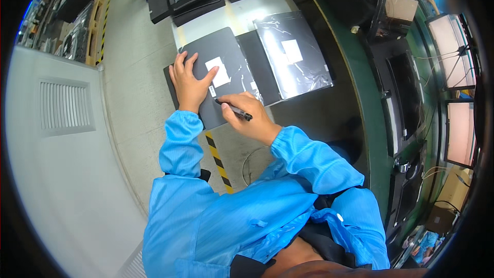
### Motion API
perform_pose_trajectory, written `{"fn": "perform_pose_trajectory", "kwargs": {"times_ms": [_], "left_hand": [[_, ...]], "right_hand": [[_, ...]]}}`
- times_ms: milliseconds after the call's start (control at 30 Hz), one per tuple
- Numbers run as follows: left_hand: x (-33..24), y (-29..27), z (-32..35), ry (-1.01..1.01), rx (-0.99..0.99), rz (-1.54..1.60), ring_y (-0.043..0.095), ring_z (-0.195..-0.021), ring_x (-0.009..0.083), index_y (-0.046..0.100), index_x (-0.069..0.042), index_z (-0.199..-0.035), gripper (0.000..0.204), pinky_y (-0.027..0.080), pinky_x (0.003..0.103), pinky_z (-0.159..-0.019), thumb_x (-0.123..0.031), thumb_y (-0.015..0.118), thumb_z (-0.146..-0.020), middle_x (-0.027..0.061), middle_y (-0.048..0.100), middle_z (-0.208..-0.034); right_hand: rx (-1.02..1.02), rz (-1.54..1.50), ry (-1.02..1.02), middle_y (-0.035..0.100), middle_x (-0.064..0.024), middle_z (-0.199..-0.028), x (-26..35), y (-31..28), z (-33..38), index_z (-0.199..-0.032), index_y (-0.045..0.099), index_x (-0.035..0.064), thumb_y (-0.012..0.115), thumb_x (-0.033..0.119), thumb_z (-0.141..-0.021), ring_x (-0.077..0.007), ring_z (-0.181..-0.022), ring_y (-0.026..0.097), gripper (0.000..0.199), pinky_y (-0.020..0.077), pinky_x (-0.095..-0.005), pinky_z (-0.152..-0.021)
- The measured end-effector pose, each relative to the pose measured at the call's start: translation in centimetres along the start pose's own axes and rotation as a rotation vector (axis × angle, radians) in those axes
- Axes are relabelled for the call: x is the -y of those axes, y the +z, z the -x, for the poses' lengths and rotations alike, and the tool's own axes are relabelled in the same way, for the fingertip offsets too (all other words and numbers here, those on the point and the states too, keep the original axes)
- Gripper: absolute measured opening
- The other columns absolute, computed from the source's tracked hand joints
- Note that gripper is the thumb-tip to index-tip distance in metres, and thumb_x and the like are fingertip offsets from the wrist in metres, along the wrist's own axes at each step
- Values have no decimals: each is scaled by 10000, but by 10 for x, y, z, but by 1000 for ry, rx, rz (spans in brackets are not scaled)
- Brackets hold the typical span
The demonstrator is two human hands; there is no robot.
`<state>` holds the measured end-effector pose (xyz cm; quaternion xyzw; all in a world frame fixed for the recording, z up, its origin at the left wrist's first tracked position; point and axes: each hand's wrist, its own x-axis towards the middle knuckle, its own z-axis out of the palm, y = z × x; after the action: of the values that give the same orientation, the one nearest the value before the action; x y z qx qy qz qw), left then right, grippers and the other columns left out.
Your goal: Inspecting and assembling tablet-like electronic devices on a production line.
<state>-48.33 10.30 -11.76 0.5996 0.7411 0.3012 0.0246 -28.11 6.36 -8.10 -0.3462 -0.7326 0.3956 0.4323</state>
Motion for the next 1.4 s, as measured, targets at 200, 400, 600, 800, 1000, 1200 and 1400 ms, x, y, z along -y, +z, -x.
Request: {"fn": "perform_pose_trajectory", "kwargs": {"times_ms": [200, 400, 600, 800, 1000, 1200, 1400], "left_hand": [[1, -6, 5, -27, 11, -2, 316, -1475, 375, 629, -63, -1344, 726, 163, 541, -1251, -523, 825, -817, 168, 444, -1519], [3, -4, 6, -6, -13, 8, 345, -1459, 359, 653, -78, -1322, 689, 233, 535, -1223, -499, 829, -806, 170, 453, -1509], [10, 0, -2, 118, 12, 197, 491, -1345, 389, 656, -14, -1332, 577, 389, 491, -1133, -336, 803, -876, 242, 532, -1457], [12, -22, 7, 452, -151, -232, 669, -989, 339, 661, 49, -1203, 485, 540, 424, -887, -399, 647, -1017, 184, 706, -1065], [50, 18, -79, -11, 412, -256, 621, -1212, 419, 610, 115, -1318, 819, 427, 466, -1102, -537, 783, -853, 296, 663, -1293], [-231, -26, 34, 788, 252, 254, 665, -962, 403, 681, 54, -1163, 368, 541, 445, -856, -245, 717, -952, 228, 706, -1061], [-335, -20, 88, 721, 874, 910, 636, -1253, 259, 626, 69, -1297, 310, 450, 373, -1121, -126, 556, -1066, 194, 681, -1310]], "right_hand": [[-63, 102, 6, 739, -117, -838, -2, 18, 2, -1043, 750, 54, 711, 124, -888, -307, -754, 652, 175, 500, -426, -738], [41, -93, 195, 755, -130, -935, 11, -5, 7, -1106, 743, 59, 698, 142, -931, -308, -851, 690, 199, 534, -410, -777], [-39, 165, -66, 732, -173, -1100, 49, -147, 66, -1214, 669, 24, 648, 208, -1014, -354, -976, 700, 273, 554, -438, -848], [-426, 982, 55, 702, -104, -981, 153, -326, 241, -1152, 682, 91, 729, 216, -940, -313, -893, 677, 251, 533, -422, -785], [-931, 1726, 832, 723, -166, -1045, 297, -405, 528, -1162, 673, 49, 770, 252, -847, -375, -998, 686, 386, 534, -496, -871], [-1205, 1767, 1970, 723, -156, -1126, 348, -369, 768, -1202, 625, 86, 791, 328, -838, -359, -1112, 667, 468, 464, -558, -955], [-1452, 2120, 981, 740, -209, -1053, 362, -353, 706, -1170, 698, 16, 755, 217, -899, -403, -976, 706, 343, 548, -467, -870]]}}
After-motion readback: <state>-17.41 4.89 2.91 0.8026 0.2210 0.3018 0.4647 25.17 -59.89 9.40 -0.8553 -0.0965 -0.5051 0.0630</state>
